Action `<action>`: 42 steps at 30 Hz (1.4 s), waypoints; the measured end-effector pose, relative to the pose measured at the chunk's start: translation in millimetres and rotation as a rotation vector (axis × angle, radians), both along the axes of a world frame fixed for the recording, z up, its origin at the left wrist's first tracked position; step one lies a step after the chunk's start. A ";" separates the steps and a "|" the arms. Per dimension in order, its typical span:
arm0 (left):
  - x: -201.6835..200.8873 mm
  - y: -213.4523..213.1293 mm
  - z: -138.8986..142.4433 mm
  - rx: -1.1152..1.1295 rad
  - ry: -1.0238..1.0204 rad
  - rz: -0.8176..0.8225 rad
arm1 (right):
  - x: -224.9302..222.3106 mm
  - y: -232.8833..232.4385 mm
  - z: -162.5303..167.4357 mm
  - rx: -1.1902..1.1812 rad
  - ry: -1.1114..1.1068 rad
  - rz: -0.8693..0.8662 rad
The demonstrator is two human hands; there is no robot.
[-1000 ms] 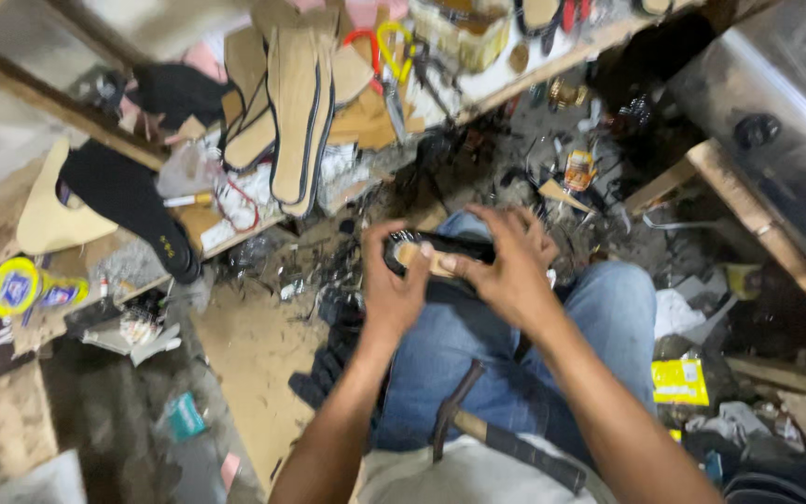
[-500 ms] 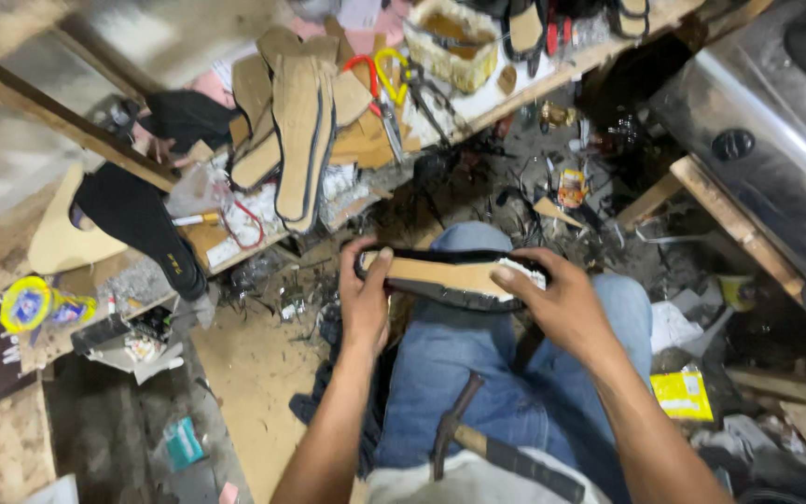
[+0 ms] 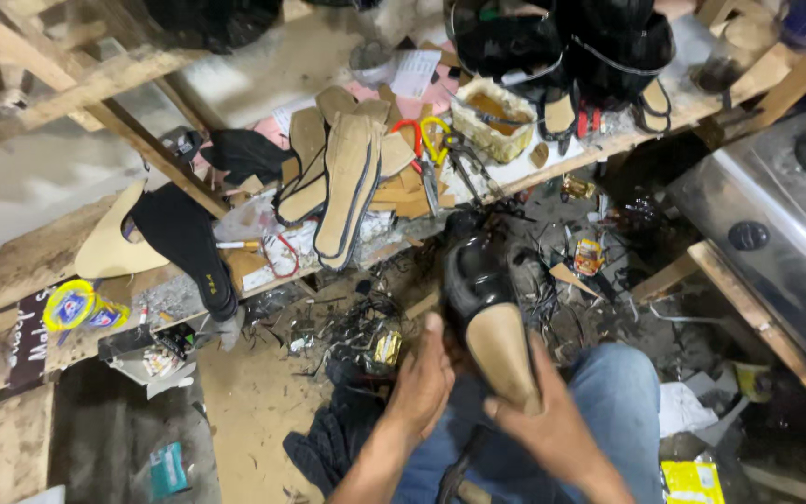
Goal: The person sits on the floor and uses a curved metal tool to scrape and trim the edges of a black shoe's sole. They repeatedly reposition the shoe, scrape along the perimeter, and inspect the sole. The person places the shoe on a nearby shelf and picks up a wooden shoe last.
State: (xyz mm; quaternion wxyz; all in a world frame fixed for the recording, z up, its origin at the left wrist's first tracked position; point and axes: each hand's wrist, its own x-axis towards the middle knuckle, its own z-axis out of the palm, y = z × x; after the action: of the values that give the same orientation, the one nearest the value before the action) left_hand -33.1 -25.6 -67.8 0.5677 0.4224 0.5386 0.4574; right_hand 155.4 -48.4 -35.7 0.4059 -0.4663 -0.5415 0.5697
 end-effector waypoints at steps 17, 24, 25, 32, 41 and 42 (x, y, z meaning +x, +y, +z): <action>-4.4 32.5 5.7 -0.125 -0.733 -0.301 | 19.7 83.5 137.1 -0.200 0.783 -0.436; 12.4 48.9 -46.4 -0.227 -0.637 -0.576 | -17.2 137.6 303.0 0.649 0.493 -0.058; 9.0 47.1 -45.3 -0.179 -0.379 -0.562 | -21.2 151.2 315.1 0.639 0.467 -0.034; -3.7 33.7 -23.8 -0.256 -0.521 -0.350 | -45.8 265.7 337.2 0.632 0.443 0.014; -21.8 41.1 -17.3 0.071 0.142 -0.337 | -100.2 367.6 311.8 0.464 0.669 -0.106; -25.2 44.7 -18.0 0.015 0.133 -0.319 | -104.5 377.9 308.7 0.468 0.671 -0.111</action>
State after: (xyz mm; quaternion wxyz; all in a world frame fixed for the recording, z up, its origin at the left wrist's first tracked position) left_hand -58.3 19.0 -85.8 0.5930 0.5361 0.4978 0.3365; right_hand 50.9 329.5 273.0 0.6852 -0.1784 -0.4681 0.5287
